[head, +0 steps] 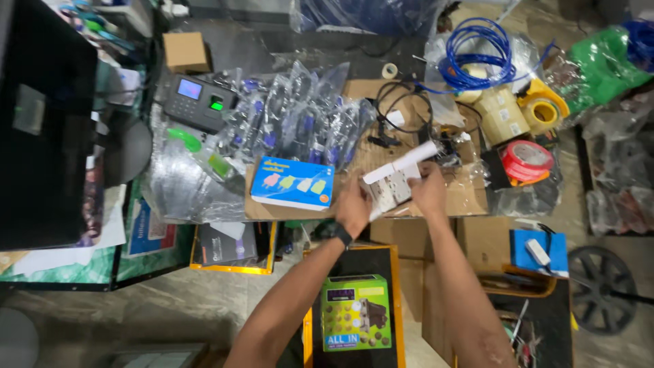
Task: The person works on a wooden coin-hocking arcade cabinet. They open the cabinet's front panel, reach inside to adjust internal wiring and components, close the panel, pick up paper scraps from the floor, and place a blue card and product box onto the cabinet's display surface.
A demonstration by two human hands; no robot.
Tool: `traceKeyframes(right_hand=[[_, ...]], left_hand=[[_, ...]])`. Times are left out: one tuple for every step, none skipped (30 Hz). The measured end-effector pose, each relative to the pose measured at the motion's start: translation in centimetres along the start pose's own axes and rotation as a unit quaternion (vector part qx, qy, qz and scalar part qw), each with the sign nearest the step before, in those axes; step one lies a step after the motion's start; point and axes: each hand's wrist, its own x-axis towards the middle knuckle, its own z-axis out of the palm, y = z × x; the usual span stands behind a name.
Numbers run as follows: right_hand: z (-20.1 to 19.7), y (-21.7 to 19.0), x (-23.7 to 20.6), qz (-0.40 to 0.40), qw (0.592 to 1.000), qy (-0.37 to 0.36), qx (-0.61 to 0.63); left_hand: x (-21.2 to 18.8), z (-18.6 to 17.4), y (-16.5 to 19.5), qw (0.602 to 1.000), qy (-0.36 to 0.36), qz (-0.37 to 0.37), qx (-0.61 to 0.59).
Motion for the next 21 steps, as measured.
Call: traceKeyframes(right_hand=[[0.1,0.2,-0.4,0.054,0.998,0.006,0.021],[0.3,0.3,-0.9,0.044,0.998,0.02,0.03],[0.4,0.4,-1.4,0.032,0.998,0.033,0.04],[0.5,0.6,-1.9,0.021,0.998,0.047,0.048],[0.6,0.7,-2.2,0.027,0.997,0.033,0.067],[0.4,0.9,-2.5,0.035,0.995,0.019,0.086],[0.1,1.3,-2.7,0.046,0.994,0.005,0.103],[-0.3,1.6,-2.8,0.012,0.992,-0.009,0.122],[-0.8,2.1,-2.7,-0.023,0.989,-0.023,0.141],[-1.4,2.6,-2.6,-0.062,0.984,-0.038,0.16],[-2.2,3.1,-2.2,0.009,0.971,-0.085,0.222],[-3.1,3.5,-1.8,0.081,0.947,-0.132,0.281],[-3.9,4.0,-1.6,0.156,0.912,-0.176,0.337],[-4.5,4.4,-1.6,0.173,0.902,-0.177,0.352],[-5.2,4.9,-1.5,0.19,0.893,-0.179,0.368],[-5.6,5.2,-1.5,0.202,0.883,-0.182,0.382],[-5.8,5.5,-1.6,0.17,0.892,-0.201,0.367],[-5.8,5.8,-1.9,0.141,0.9,-0.219,0.351],[-5.8,6.1,-2.2,0.113,0.905,-0.237,0.334],[-5.6,6.3,-2.5,0.031,0.928,-0.22,0.299],[-5.4,6.4,-2.9,-0.052,0.943,-0.2,0.262]], left_hand=[[0.6,-0.1,0.3,0.999,0.028,0.046,-0.001],[1.1,-0.2,0.5,0.999,0.021,0.039,0.002],[1.4,-0.3,0.8,0.999,0.015,0.032,0.005],[1.5,-0.5,1.1,1.0,0.008,0.025,0.006],[1.5,-0.8,1.4,0.999,0.001,0.026,-0.037],[1.2,-1.2,1.7,0.996,-0.01,0.027,-0.079],[0.8,-1.5,1.9,0.992,-0.021,0.025,-0.121],[0.3,-1.9,2.1,0.992,-0.048,0.042,-0.113],[-0.1,-2.4,2.2,0.99,-0.073,0.063,-0.104],[-0.4,-2.7,2.3,0.988,-0.095,0.082,-0.095],[-0.7,-3.0,2.4,0.989,-0.069,0.107,-0.078],[-1.0,-3.2,2.5,0.989,-0.043,0.13,-0.062],[-1.2,-3.2,2.5,0.987,-0.022,0.153,-0.045],[-1.5,-3.1,2.6,0.99,-0.042,0.131,-0.04],[-1.7,-2.8,2.6,0.992,-0.062,0.108,-0.034],[-2.0,-2.5,2.5,0.993,-0.076,0.086,-0.029],[-2.2,-2.1,2.4,0.989,-0.055,0.123,0.056],[-2.5,-1.8,2.3,0.977,-0.036,0.156,0.14],[-2.8,-1.3,2.1,0.957,-0.02,0.189,0.222],[-3.1,-1.0,1.8,0.957,-0.035,0.185,0.221],[-3.1,-0.7,1.5,0.957,-0.049,0.183,0.221]])
